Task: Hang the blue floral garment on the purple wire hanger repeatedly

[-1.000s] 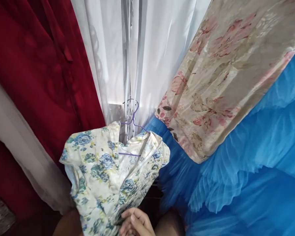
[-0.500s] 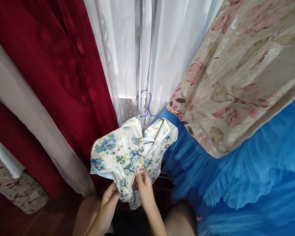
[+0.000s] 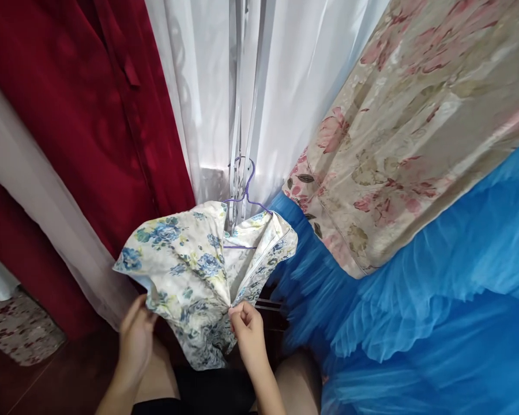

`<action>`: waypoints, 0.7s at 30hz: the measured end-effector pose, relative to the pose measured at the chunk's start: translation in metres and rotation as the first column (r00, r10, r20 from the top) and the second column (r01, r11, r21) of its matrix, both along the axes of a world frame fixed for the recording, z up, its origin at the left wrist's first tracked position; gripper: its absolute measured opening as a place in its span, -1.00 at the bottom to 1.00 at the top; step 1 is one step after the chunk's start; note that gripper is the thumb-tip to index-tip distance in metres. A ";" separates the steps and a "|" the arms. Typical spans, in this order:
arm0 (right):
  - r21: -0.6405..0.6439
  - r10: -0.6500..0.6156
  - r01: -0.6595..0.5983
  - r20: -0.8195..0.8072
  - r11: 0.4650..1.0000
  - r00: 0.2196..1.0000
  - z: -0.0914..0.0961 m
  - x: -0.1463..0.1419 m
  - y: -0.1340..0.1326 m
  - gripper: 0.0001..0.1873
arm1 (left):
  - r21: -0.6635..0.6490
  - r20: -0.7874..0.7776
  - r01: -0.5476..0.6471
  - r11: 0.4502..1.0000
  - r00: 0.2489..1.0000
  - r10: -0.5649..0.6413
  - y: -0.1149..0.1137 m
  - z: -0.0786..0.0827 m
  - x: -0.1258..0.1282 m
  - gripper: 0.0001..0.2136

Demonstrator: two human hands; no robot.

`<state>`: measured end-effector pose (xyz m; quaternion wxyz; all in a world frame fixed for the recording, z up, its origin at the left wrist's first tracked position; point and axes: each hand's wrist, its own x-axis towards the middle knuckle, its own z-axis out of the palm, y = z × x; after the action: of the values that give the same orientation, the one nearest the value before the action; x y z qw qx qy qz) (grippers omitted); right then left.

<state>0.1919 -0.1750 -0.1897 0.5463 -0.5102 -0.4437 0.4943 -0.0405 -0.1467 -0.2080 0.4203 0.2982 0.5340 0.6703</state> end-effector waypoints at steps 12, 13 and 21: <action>-0.130 0.117 -0.140 -0.169 0.982 0.979 0.008 -0.005 -0.017 -0.56 | -0.046 -0.589 0.649 0.760 0.597 -0.545 -0.017 -0.009 0.098 -0.69; -0.141 0.101 -0.128 -0.181 0.982 0.978 0.015 -0.002 -0.012 -0.57 | -0.044 -0.608 0.662 0.748 0.576 -0.546 -0.015 -0.009 0.100 -0.74; 0.176 -0.002 0.033 -0.172 0.984 0.985 0.159 0.024 0.070 -0.59 | 0.068 -0.779 0.656 0.752 0.506 -0.371 -0.014 -0.011 0.115 -0.77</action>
<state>0.2162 -0.1045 -0.0308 0.6301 -0.4190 -0.4330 0.4898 0.0749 -0.1606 -0.2188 0.2950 0.7550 0.4078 0.4204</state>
